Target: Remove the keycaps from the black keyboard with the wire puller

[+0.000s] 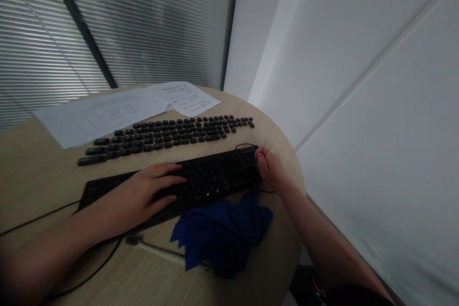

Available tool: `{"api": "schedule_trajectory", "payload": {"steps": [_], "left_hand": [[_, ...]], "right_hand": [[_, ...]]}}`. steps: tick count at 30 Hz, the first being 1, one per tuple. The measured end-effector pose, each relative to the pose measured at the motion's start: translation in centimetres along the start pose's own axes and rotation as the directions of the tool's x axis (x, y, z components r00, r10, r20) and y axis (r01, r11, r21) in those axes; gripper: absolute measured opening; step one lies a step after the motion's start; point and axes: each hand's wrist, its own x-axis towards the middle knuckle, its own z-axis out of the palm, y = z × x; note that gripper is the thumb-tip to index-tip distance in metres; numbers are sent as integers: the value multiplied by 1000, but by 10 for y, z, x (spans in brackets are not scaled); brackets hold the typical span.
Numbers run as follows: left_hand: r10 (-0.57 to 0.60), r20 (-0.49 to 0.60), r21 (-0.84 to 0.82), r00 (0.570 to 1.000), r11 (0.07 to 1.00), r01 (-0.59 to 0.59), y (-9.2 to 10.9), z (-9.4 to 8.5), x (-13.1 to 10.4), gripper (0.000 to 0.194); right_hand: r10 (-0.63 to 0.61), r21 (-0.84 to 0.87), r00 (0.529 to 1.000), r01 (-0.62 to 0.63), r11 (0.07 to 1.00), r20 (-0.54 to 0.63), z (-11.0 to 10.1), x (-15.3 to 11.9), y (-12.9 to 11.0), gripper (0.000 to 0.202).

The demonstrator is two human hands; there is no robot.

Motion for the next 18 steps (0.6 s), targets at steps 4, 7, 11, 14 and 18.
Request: {"api": "schedule_trajectory", "payload": {"steps": [4,7,11,14,18], "left_hand": [[-7,6,-13,1000,1000,7,-1,0,0,36],[-12,-2,-38,1000,999,12,-1,0,0,35],[-10,6,-32,1000,999,10,-1,-1,0,35],[-7,15,-11,1000,1000,7,0,-1,1,36],[-4,12,-17,1000,1000,4,-1,-2,2,36]], "right_hand": [[-76,-92,997,73,993,-25,-1,-4,3,19],[-182,-240,983,172,955,-17,-1,-6,-2,16],[-235,-315,972,221,923,-6,1,-6,-9,15],[-244,-329,970,230,916,-2,2,-6,-11,15],[-255,-341,967,237,910,-9,2,-7,-11,14]]}}
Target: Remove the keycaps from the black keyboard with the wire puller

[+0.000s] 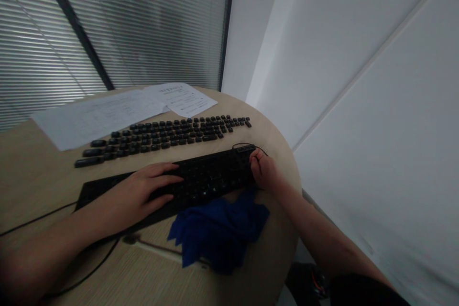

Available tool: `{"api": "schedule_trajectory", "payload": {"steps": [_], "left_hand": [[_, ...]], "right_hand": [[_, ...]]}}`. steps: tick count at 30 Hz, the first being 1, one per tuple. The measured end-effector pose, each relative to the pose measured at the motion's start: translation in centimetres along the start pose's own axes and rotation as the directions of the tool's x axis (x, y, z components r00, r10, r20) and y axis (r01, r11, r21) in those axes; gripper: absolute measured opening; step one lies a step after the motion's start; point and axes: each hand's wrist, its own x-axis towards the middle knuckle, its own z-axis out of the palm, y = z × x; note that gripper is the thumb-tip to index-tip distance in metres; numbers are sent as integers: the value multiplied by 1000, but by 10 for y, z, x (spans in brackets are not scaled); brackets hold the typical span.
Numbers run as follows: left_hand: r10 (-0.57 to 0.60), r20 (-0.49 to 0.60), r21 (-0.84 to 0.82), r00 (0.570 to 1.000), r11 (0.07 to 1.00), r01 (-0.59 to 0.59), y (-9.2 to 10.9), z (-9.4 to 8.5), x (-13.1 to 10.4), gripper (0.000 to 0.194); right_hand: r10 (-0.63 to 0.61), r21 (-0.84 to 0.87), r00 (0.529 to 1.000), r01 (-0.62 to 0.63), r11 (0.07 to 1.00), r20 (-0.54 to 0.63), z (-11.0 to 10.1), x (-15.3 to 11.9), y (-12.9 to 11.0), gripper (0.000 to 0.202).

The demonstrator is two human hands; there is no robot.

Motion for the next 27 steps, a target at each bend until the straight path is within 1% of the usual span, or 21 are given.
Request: {"api": "schedule_trajectory", "payload": {"steps": [9,14,22,27], "left_hand": [[4,-6,4,1000,1000,-4,1,-2,0,36],[4,-8,3,1000,1000,-4,1,-2,0,36],[14,-17,-9,1000,1000,-14,-1,0,-1,35],[24,-38,-7,999,1000,-24,-3,2,-2,34]], "right_hand": [[-8,2,1000,8,1000,-18,1,-2,0,10],[10,38,1000,-9,999,-26,1,-1,0,11],[123,195,988,-103,975,-95,9,-8,15,19],[188,299,976,-149,942,-105,14,-10,22,22]]}}
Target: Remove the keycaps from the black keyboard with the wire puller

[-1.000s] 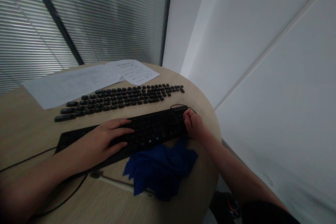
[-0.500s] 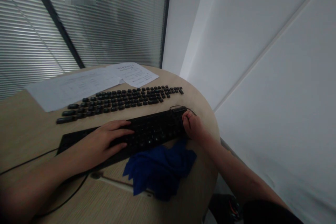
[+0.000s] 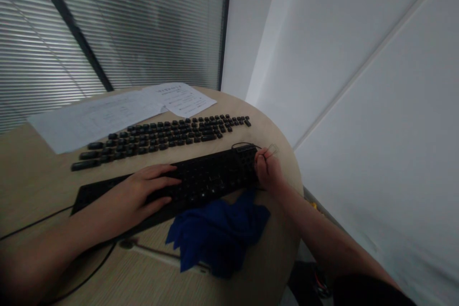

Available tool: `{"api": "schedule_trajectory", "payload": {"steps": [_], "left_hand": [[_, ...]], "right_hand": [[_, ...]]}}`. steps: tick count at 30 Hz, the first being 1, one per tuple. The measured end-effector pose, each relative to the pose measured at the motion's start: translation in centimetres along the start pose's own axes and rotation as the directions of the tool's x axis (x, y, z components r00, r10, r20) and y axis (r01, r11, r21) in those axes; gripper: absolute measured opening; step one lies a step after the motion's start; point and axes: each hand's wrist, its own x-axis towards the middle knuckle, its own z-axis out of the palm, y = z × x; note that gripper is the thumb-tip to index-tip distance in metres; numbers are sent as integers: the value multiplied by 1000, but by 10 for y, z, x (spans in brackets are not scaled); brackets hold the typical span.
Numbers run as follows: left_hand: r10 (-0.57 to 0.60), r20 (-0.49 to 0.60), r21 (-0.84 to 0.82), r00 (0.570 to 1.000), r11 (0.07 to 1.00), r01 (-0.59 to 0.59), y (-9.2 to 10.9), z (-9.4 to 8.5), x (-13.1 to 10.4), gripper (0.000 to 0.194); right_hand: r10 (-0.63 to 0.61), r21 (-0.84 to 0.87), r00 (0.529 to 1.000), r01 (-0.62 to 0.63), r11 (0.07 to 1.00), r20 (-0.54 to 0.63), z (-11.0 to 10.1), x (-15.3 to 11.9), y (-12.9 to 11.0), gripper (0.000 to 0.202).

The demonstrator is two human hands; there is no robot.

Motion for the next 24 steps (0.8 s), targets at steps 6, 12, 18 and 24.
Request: {"api": "schedule_trajectory", "payload": {"steps": [6,12,18,24], "left_hand": [[-9,30,23,1000,1000,9,2,-1,0,36],[-20,37,-1,999,1000,20,2,-1,0,35],[-108,-38,-108,993,989,104,17,-8,4,40],[-217,-12,-537,976,825,177,44,-22,6,44]], "right_hand": [[66,121,995,-57,991,-76,1,4,-9,24],[82,185,992,-63,981,-99,1,4,-23,23],[-156,176,987,148,973,32,-3,-11,-53,12],[-282,305,819,139,942,499,24,-15,-117,19]]}}
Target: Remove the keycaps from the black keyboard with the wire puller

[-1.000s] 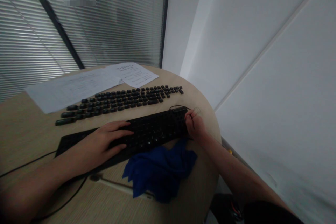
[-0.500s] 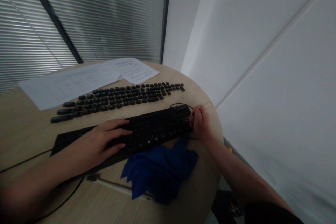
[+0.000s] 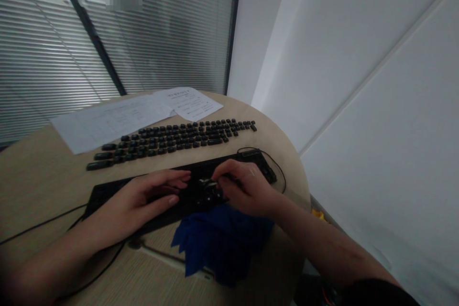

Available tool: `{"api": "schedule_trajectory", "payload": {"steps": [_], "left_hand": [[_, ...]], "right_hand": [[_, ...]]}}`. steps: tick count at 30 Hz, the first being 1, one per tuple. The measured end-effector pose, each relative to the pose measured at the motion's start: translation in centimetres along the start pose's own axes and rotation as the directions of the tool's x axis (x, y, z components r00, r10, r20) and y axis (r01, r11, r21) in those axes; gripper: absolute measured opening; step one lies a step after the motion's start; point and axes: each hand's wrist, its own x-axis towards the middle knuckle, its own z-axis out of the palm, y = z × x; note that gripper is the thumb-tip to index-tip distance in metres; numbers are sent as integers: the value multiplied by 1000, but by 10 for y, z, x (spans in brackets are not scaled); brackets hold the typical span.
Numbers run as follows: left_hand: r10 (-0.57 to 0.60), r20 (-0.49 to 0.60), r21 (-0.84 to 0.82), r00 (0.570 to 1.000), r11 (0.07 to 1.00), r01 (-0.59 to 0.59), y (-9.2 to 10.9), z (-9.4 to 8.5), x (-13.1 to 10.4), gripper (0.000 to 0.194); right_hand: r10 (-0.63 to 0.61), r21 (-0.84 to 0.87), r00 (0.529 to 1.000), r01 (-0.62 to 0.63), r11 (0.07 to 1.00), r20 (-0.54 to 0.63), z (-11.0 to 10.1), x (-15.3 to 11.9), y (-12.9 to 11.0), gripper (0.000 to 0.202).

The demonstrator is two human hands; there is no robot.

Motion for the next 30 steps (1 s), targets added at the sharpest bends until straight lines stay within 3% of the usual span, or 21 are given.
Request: {"api": "schedule_trajectory", "payload": {"steps": [2,6,12,17,21,24,26,28,30], "left_hand": [[-72,25,-147,997,986,75,3,-1,-1,46],[-182,56,-279,982,941,191,-1,-3,1,35],[-211,76,-248,975,943,223,-10,-1,5,27],[-220,43,-249,975,942,224,-13,2,6,25],[-234,-15,-256,972,941,222,-16,0,7,29],[-223,-80,-250,972,948,197,-18,-2,8,31],[-210,-100,-250,973,951,179,-19,-2,7,30],[-201,-95,-259,975,951,170,-17,-1,7,29],[-198,-73,-289,977,942,169,-14,2,6,26]], "right_hand": [[-47,97,997,40,994,63,14,12,-7,23],[-40,299,998,23,954,51,36,21,1,27],[96,541,995,-98,835,32,49,9,21,25],[20,551,1000,-24,834,14,51,4,22,16],[-102,422,994,111,900,-44,48,1,23,19],[-284,157,951,302,940,-124,41,1,19,33],[-417,-131,895,400,907,-158,35,4,14,39],[-505,-386,851,421,821,-147,30,7,8,35],[-548,-502,831,433,748,-100,27,10,5,26]]}}
